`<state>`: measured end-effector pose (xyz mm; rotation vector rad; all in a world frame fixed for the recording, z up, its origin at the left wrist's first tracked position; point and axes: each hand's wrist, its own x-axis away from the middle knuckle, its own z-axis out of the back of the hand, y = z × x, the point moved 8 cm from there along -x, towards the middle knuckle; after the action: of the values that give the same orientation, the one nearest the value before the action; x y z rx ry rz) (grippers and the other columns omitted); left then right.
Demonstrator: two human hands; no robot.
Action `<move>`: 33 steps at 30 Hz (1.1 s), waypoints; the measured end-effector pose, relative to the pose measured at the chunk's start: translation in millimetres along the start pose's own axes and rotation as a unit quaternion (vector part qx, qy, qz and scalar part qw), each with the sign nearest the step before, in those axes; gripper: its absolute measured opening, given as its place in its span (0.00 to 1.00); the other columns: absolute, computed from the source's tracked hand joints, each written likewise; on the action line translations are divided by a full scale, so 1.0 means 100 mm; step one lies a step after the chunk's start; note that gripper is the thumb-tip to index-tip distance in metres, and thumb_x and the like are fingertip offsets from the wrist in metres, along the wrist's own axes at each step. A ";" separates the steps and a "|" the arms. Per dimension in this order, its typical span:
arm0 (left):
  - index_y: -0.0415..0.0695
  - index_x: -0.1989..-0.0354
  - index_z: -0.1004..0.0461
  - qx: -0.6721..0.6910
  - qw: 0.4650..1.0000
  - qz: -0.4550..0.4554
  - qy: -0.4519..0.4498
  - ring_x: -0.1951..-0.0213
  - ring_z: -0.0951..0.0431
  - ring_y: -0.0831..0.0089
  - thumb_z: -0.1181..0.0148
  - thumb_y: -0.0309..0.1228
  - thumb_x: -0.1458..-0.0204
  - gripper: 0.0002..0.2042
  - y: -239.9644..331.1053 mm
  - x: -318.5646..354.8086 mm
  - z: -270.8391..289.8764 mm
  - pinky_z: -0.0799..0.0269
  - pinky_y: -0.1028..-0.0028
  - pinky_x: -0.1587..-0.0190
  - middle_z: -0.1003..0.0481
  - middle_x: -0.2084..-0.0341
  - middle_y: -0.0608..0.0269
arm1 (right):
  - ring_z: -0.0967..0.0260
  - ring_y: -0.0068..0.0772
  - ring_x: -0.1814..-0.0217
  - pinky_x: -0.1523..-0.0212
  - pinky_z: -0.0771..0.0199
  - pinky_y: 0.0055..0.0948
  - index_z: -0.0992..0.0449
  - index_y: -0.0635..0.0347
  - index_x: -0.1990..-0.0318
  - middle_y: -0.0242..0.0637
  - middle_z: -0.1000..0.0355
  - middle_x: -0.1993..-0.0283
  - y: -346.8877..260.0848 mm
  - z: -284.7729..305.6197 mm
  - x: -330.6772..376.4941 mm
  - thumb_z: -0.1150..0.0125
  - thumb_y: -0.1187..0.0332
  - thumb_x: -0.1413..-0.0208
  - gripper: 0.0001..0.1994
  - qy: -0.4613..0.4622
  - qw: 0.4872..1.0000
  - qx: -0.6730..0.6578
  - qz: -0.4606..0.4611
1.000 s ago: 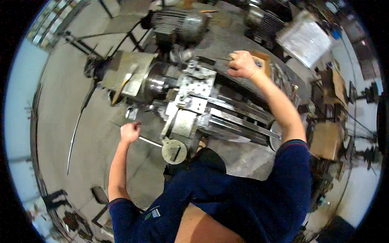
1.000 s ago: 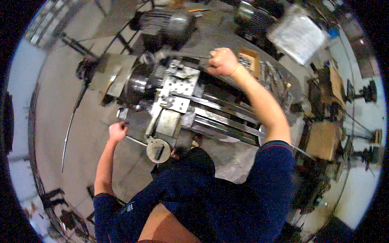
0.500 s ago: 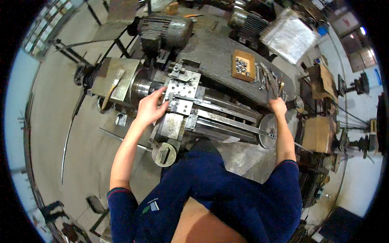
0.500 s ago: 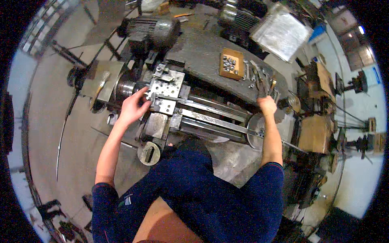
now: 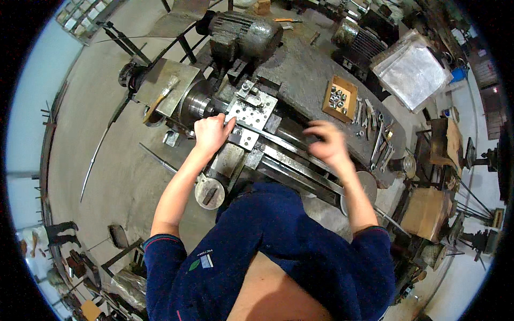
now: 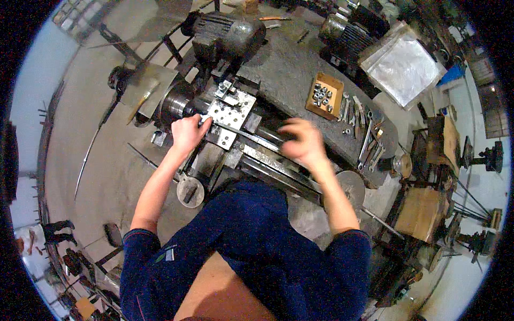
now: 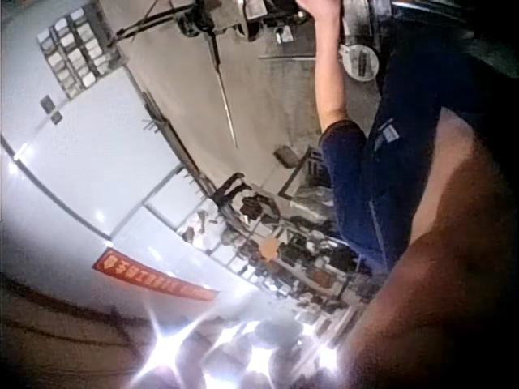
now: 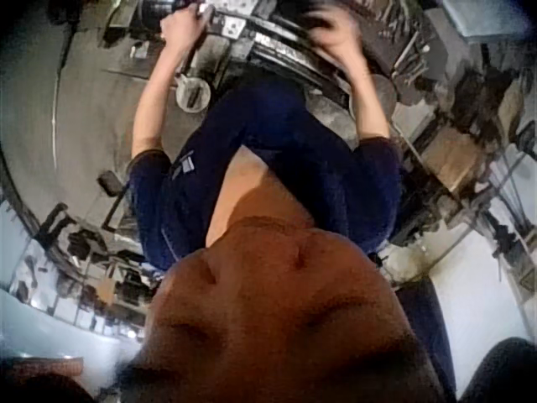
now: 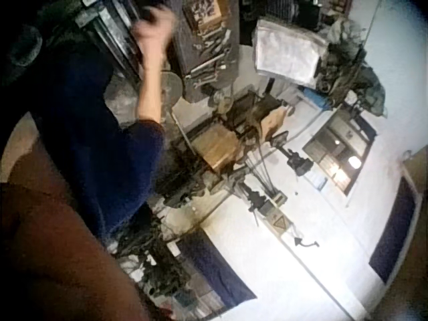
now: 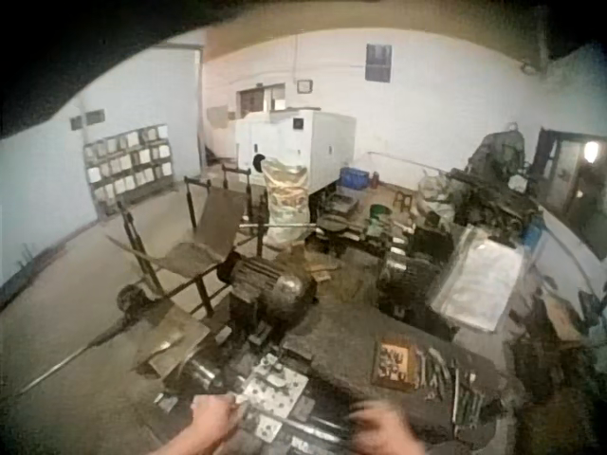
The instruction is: The person adjusts a metal lathe by loosening and tightening bolts on the tool post, then moves to a separate bending machine to operate a lever.
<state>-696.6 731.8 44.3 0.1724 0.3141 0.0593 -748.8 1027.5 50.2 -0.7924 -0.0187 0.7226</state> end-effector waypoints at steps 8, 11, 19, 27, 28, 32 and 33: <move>0.41 0.62 0.27 0.049 0.992 0.024 -0.114 0.75 0.23 0.53 0.42 0.43 0.54 0.18 -0.06 0.20 0.01 0.30 0.56 0.73 0.26 0.83 0.48 | 0.37 0.54 0.53 0.50 0.35 0.45 0.23 0.61 0.64 0.49 0.33 0.52 -0.73 -1.24 -0.38 0.38 0.65 0.72 0.20 -0.162 0.976 0.142 -0.017; 0.43 0.56 0.29 0.097 0.986 0.031 -0.129 0.72 0.23 0.51 0.43 0.36 0.55 0.18 -0.11 0.20 -0.11 0.30 0.54 0.69 0.26 0.80 0.47 | 0.35 0.51 0.58 0.55 0.32 0.42 0.25 0.66 0.70 0.48 0.32 0.62 -0.71 -1.28 -0.39 0.38 0.64 0.72 0.18 -0.112 0.985 0.130 0.034; 0.47 0.59 0.26 0.137 0.986 0.053 -0.083 0.76 0.23 0.57 0.40 0.38 0.56 0.16 -0.27 0.25 -0.17 0.29 0.61 0.73 0.26 0.84 0.56 | 0.35 0.51 0.60 0.54 0.31 0.40 0.24 0.68 0.74 0.48 0.32 0.63 -0.67 -1.44 -0.37 0.39 0.66 0.74 0.16 -0.095 0.991 0.079 0.045; 0.43 0.62 0.25 0.143 0.984 0.069 -0.087 0.79 0.24 0.58 0.38 0.39 0.55 0.15 -0.21 0.21 -0.16 0.30 0.63 0.73 0.27 0.84 0.56 | 0.38 0.50 0.49 0.47 0.35 0.38 0.25 0.67 0.57 0.49 0.32 0.47 -0.47 -1.03 -0.35 0.38 0.67 0.73 0.27 -0.037 0.997 0.068 -0.001; 0.44 0.62 0.26 0.142 0.984 0.064 -0.080 0.78 0.24 0.58 0.39 0.39 0.55 0.15 -0.20 0.22 -0.15 0.30 0.63 0.74 0.27 0.84 0.56 | 0.38 0.50 0.49 0.46 0.35 0.39 0.25 0.66 0.56 0.49 0.32 0.47 -0.36 -0.94 -0.27 0.38 0.67 0.73 0.28 0.010 0.998 0.057 0.012; 0.45 0.61 0.27 0.148 0.984 0.066 -0.077 0.77 0.24 0.56 0.40 0.39 0.54 0.15 -0.24 0.27 -0.16 0.30 0.61 0.74 0.27 0.85 0.56 | 0.36 0.47 0.49 0.47 0.36 0.39 0.24 0.62 0.57 0.45 0.31 0.48 0.12 -0.28 0.22 0.37 0.63 0.71 0.26 0.122 0.988 0.092 -0.005; 0.45 0.61 0.27 0.150 0.983 0.068 -0.083 0.77 0.24 0.56 0.40 0.39 0.54 0.15 -0.24 0.26 -0.16 0.30 0.61 0.74 0.27 0.85 0.56 | 0.36 0.48 0.47 0.46 0.36 0.40 0.24 0.60 0.56 0.45 0.31 0.48 0.41 -0.12 0.41 0.36 0.62 0.69 0.26 0.141 0.982 0.116 -0.045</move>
<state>-676.3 713.5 16.8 0.4957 0.1426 0.1319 -738.3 1064.1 5.2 -0.6597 0.2788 0.5113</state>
